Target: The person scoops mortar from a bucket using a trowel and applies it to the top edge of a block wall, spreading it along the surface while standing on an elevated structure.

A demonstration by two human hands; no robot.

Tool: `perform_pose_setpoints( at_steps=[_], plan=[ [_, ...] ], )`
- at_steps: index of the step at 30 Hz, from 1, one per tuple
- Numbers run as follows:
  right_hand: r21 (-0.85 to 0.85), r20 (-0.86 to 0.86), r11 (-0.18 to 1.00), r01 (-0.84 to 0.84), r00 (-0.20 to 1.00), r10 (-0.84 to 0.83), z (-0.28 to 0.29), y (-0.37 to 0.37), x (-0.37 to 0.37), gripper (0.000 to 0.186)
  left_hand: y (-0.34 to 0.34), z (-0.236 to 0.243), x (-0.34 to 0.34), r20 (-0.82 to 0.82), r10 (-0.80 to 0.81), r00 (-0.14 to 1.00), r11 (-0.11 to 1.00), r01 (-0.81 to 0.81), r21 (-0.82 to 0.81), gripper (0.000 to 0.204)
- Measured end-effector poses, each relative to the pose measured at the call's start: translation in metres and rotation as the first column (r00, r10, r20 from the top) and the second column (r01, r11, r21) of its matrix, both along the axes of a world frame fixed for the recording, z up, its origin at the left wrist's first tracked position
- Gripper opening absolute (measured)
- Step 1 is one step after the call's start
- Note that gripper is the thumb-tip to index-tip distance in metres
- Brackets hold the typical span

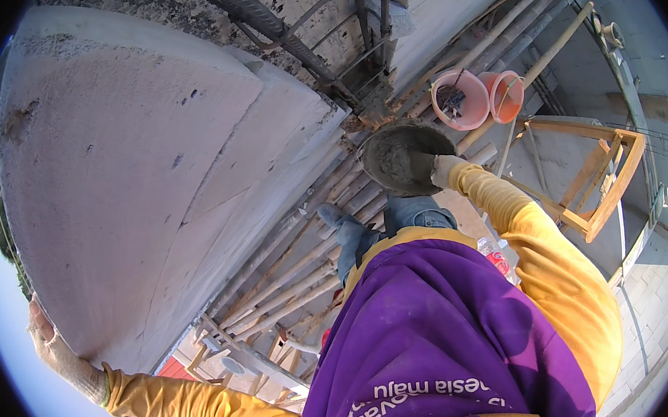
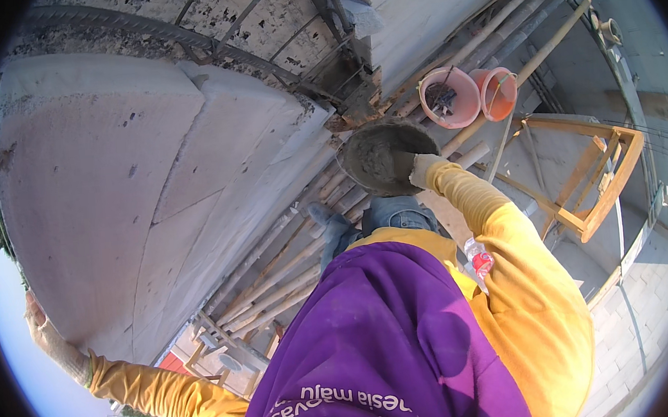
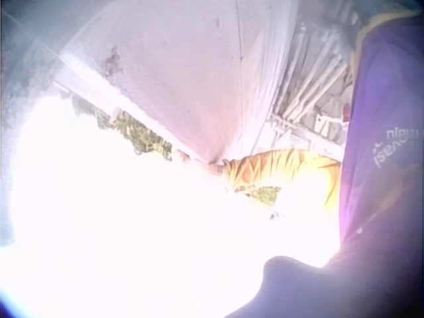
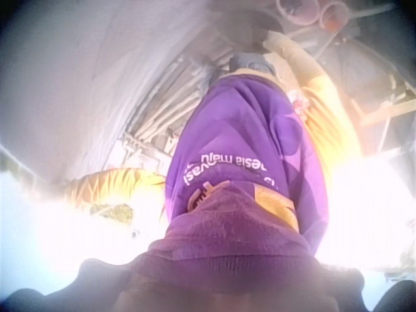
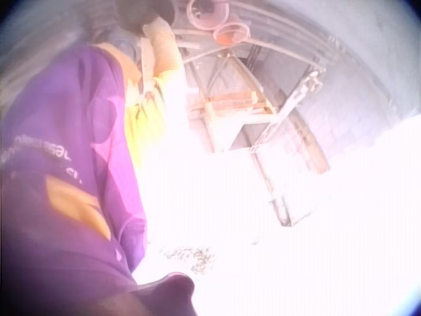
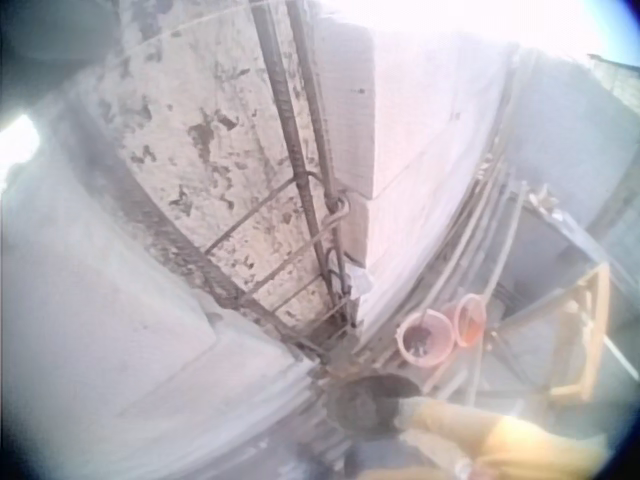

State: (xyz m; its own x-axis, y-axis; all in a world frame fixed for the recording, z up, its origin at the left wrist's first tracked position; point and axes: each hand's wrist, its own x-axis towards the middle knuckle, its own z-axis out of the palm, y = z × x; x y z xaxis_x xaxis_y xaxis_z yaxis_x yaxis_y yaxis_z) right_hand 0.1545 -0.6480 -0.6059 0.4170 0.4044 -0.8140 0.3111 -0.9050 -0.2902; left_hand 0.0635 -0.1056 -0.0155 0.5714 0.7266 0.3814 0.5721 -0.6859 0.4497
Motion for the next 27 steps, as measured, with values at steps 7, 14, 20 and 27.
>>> perform_pose_setpoints(
  at_steps=[7,14,20,27],
  plan=[
    [0.068,0.128,0.995,-0.07,0.99,0.06,0.019,0.003,-0.008,0.027,0.002,0.0,0.0,-0.038,0.051,0.998,0.999,-0.051,0.005,0.058],
    [0.101,0.075,0.968,0.231,0.968,-0.239,0.024,0.022,-0.007,0.031,-0.001,0.001,0.002,-0.008,0.009,1.0,0.999,-0.01,-0.041,0.054],
    [0.284,-0.12,0.866,0.411,0.912,-0.393,0.034,-0.001,0.001,0.022,0.012,0.001,-0.004,-0.005,0.028,1.0,0.996,-0.028,-0.08,0.051],
    [0.376,-0.055,0.861,0.342,0.936,-0.348,0.014,-0.037,-0.016,0.021,0.025,-0.003,-0.006,-0.007,-0.011,1.0,0.996,0.01,-0.091,0.052]
  ],
)
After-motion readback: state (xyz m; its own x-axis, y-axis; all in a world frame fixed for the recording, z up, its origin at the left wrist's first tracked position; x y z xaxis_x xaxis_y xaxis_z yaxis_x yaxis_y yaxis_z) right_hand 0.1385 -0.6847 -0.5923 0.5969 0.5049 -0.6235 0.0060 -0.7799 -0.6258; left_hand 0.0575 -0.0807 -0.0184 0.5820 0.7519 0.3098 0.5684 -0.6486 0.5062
